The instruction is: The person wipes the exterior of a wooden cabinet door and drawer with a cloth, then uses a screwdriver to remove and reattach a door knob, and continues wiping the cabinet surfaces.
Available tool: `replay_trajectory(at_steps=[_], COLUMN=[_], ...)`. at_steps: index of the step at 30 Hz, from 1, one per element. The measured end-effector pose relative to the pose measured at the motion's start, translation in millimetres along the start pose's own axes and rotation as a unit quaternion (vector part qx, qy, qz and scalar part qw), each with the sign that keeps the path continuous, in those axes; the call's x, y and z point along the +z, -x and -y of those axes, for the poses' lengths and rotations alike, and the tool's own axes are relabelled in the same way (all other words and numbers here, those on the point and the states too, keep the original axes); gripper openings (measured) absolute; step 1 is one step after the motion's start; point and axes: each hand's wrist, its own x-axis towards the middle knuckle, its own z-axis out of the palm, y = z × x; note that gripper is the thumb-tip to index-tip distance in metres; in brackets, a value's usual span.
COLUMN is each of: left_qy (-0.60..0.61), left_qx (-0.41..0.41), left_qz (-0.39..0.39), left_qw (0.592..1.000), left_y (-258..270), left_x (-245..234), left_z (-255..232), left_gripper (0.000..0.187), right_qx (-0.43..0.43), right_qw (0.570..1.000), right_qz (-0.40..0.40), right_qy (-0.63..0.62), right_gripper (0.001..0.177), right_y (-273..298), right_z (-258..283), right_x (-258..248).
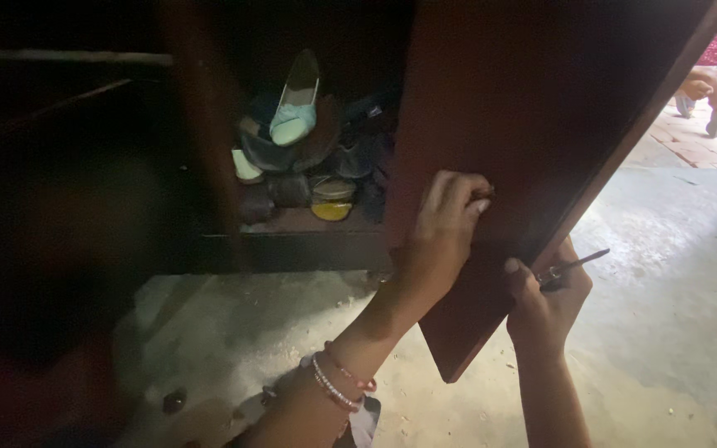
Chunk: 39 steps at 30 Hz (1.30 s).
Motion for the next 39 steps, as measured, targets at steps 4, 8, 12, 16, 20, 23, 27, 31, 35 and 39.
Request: replay_trajectory(at_steps=[4,8,12,16,20,23,27,31,35,39], left_qy=[0.041,0.075,0.086,-0.001,-0.023,0.066,0.087,0.055,0.034,0.021], left_qx=[-0.08,-0.243,-0.173,-0.17,-0.24,-0.294,-0.107,-0.137,-0.274,-0.196], left_qz=[0.026,0.11,0.094,0.074,0.105,0.116,0.069,0.046,0.107,0.084], left_qw=[0.996,0.961,0.977,0.983,0.965,0.946,0.988,0.988,0.955,0.977], left_y=[-8.0,-14.6,-5.4,-7.2,-12.8,-9.4,-1.9,-9.6,-16.0,-9.9], left_x=[-4.7,-8.9,-9.3,9.2,12.8,5.8,1.8,7.6,10.2,8.1], left_z=[-9.6,-20.0,-19.9,-8.5,-4.5,-8.5,-11.9,-12.3,-16.9,-16.7], left_gripper=[0.022,0.03,0.033,0.025,0.027,0.026,0.025,0.016,0.022,0.024], right_qx=[-0.015,-0.017,-0.005,-0.013,0.018,0.009,0.003,0.007,-0.002,0.012], right_qw=[1.0,0.999,0.998,0.999,1.0,0.999,0.998,1.0,0.999,0.999], right_qz=[0.017,0.037,0.04,0.04,0.021,0.025,0.03,0.013,0.028,0.026], right_qy=[-0.015,-0.03,-0.054,-0.032,-0.005,-0.047,-0.058,0.01,-0.037,-0.025], right_gripper=[0.05,0.046,0.047,0.045,0.047,0.047,0.046,0.041,0.044,0.045], right_y=[3.8,5.8,5.3,7.9,7.7,4.7,4.5,7.5,8.8,8.8], right_z=[-1.2,4.1,8.5,7.3,6.7,7.5,7.3,7.0,8.5,9.1], right_x=[-1.4,-3.6,-3.9,-8.0,-9.8,-10.7,-10.3,-8.9,-9.2,-7.9])
